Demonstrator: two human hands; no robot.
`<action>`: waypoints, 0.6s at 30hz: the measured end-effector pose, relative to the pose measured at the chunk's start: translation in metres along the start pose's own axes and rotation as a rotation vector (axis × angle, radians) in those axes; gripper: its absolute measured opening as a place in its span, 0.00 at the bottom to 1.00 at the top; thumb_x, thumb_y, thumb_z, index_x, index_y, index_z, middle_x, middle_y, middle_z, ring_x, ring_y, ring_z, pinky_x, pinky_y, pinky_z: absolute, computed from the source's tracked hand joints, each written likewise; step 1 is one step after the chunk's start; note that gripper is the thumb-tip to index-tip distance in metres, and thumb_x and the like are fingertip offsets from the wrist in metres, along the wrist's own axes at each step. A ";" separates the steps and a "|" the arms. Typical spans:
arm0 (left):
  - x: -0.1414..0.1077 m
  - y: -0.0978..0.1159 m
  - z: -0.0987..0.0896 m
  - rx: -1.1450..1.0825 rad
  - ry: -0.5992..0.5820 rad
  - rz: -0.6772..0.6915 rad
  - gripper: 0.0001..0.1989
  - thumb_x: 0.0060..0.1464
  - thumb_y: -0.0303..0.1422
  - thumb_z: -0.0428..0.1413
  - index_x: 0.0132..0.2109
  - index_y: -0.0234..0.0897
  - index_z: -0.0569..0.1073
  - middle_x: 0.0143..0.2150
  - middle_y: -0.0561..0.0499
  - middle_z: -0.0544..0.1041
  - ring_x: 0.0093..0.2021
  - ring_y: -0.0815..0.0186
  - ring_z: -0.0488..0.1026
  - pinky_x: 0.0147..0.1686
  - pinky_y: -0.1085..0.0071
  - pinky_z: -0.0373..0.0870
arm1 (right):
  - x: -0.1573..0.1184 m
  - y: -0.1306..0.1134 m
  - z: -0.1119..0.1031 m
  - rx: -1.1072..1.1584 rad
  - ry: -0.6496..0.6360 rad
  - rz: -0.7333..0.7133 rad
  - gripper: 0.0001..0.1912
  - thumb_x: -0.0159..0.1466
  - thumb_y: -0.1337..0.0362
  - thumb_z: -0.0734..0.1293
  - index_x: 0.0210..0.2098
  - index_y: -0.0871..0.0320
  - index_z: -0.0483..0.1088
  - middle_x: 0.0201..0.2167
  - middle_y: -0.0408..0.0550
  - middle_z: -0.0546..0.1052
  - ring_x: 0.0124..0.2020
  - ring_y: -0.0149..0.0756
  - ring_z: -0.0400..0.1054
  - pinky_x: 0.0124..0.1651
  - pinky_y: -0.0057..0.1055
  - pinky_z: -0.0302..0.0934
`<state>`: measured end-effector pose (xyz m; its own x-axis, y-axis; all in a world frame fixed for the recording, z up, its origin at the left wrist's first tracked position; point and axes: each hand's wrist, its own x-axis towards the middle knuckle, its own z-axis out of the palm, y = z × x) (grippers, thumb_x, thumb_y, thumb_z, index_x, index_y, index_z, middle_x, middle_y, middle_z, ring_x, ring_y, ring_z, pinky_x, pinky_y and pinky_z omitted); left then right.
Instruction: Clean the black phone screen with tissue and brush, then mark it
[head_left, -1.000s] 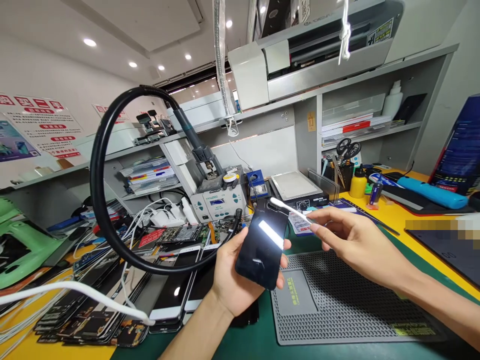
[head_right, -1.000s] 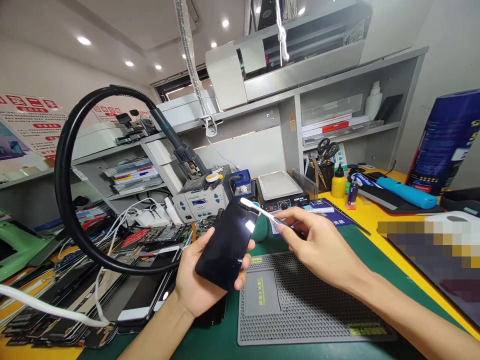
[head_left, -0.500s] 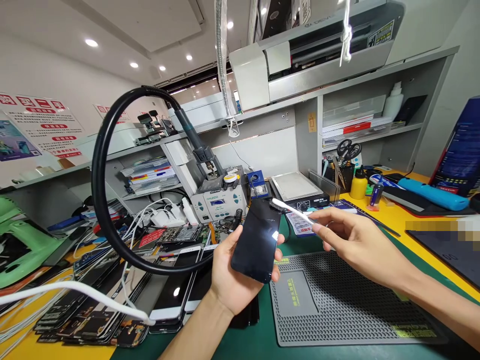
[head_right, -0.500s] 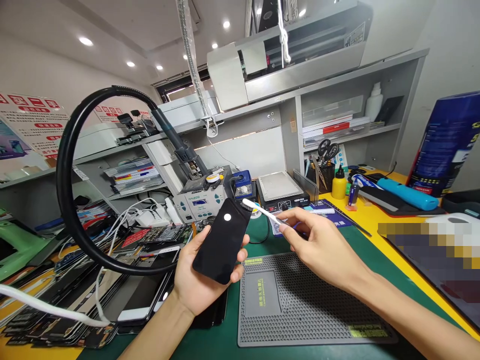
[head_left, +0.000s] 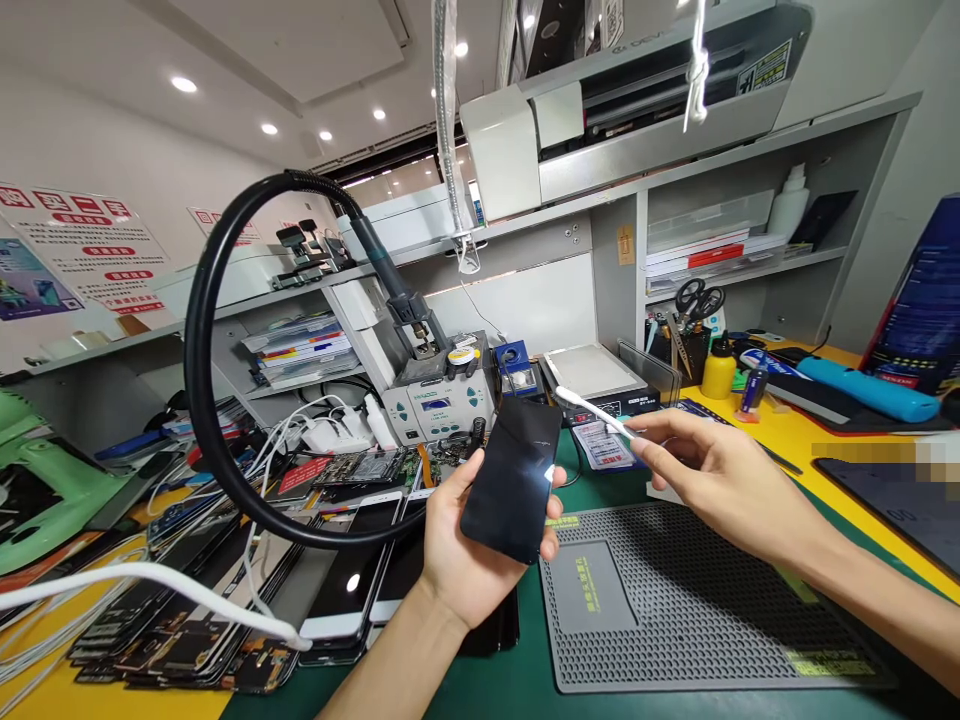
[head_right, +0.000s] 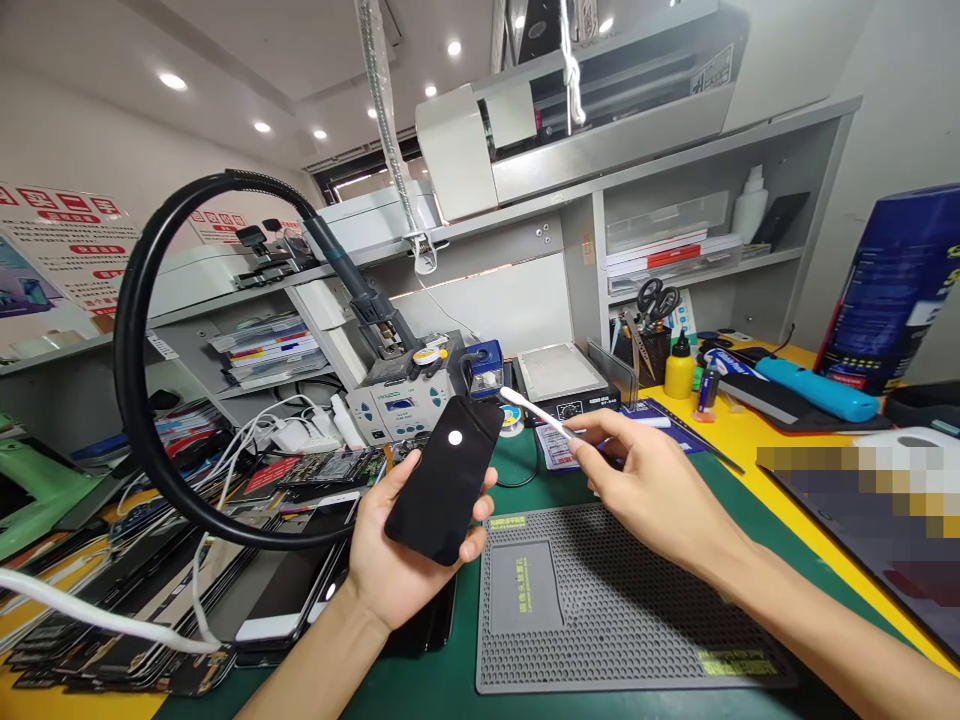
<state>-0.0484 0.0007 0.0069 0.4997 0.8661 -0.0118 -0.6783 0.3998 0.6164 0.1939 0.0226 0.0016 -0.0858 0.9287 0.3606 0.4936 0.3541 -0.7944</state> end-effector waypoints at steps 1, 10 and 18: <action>0.000 0.000 0.000 0.005 0.000 0.003 0.29 0.63 0.46 0.45 0.54 0.23 0.73 0.46 0.35 0.75 0.37 0.58 0.72 0.28 0.67 0.68 | 0.000 0.000 -0.001 0.001 0.009 0.003 0.20 0.66 0.49 0.63 0.49 0.55 0.73 0.27 0.46 0.77 0.23 0.36 0.67 0.23 0.30 0.58; 0.001 0.000 -0.001 0.008 0.010 0.006 0.28 0.63 0.46 0.45 0.53 0.24 0.73 0.47 0.34 0.75 0.36 0.57 0.72 0.28 0.66 0.67 | -0.006 -0.007 0.000 0.051 -0.124 -0.087 0.18 0.66 0.50 0.64 0.47 0.53 0.75 0.38 0.47 0.80 0.30 0.37 0.72 0.30 0.31 0.65; 0.000 -0.001 0.002 0.016 0.005 0.009 0.28 0.63 0.46 0.44 0.52 0.24 0.72 0.45 0.34 0.75 0.36 0.57 0.72 0.27 0.67 0.66 | 0.001 0.001 -0.005 0.062 0.008 0.016 0.20 0.66 0.49 0.64 0.51 0.54 0.71 0.26 0.43 0.77 0.24 0.34 0.68 0.25 0.29 0.60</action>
<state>-0.0466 -0.0004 0.0073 0.4910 0.8711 -0.0106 -0.6741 0.3876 0.6288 0.1983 0.0236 0.0038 -0.0715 0.9335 0.3515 0.4398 0.3458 -0.8289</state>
